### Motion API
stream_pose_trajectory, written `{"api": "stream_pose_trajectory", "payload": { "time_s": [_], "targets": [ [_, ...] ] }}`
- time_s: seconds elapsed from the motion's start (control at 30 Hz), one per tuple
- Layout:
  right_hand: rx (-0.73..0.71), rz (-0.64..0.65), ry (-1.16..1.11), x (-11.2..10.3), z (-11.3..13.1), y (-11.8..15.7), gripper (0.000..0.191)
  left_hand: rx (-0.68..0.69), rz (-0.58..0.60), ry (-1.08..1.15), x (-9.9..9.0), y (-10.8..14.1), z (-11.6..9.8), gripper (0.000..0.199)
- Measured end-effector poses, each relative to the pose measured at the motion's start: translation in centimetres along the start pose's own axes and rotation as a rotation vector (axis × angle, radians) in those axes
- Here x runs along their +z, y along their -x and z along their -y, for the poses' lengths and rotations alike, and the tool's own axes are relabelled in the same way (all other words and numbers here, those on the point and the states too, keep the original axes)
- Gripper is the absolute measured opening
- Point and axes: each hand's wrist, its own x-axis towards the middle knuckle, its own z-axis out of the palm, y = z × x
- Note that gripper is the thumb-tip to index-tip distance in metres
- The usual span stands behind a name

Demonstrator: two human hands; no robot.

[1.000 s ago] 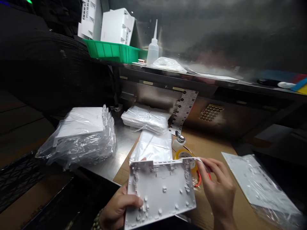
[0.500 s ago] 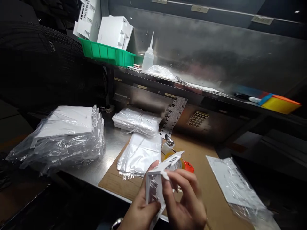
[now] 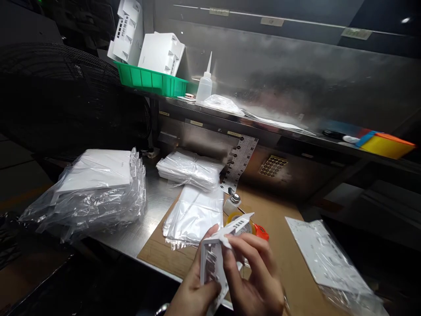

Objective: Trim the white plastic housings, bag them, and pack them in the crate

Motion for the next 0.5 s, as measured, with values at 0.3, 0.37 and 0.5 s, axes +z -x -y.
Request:
{"api": "stream_pose_trajectory", "payload": {
  "time_s": [0.3, 0.37, 0.5],
  "targets": [
    [0.209, -0.178, 0.192, -2.4, -7.8, -1.4, 0.014, -0.17, -0.26, 0.151, -3.1, 0.7, -1.4, 0.103],
    [0.406, -0.116, 0.257, -2.2, -12.0, -0.8, 0.029, -0.135, -0.389, 0.144, -6.9, 1.8, -2.3, 0.084],
    [0.6, 0.227, 0.387, -0.2, -18.4, 1.7, 0.039, 0.024, -0.48, 0.154, -16.8, 3.0, -3.5, 0.047]
  ]
}}
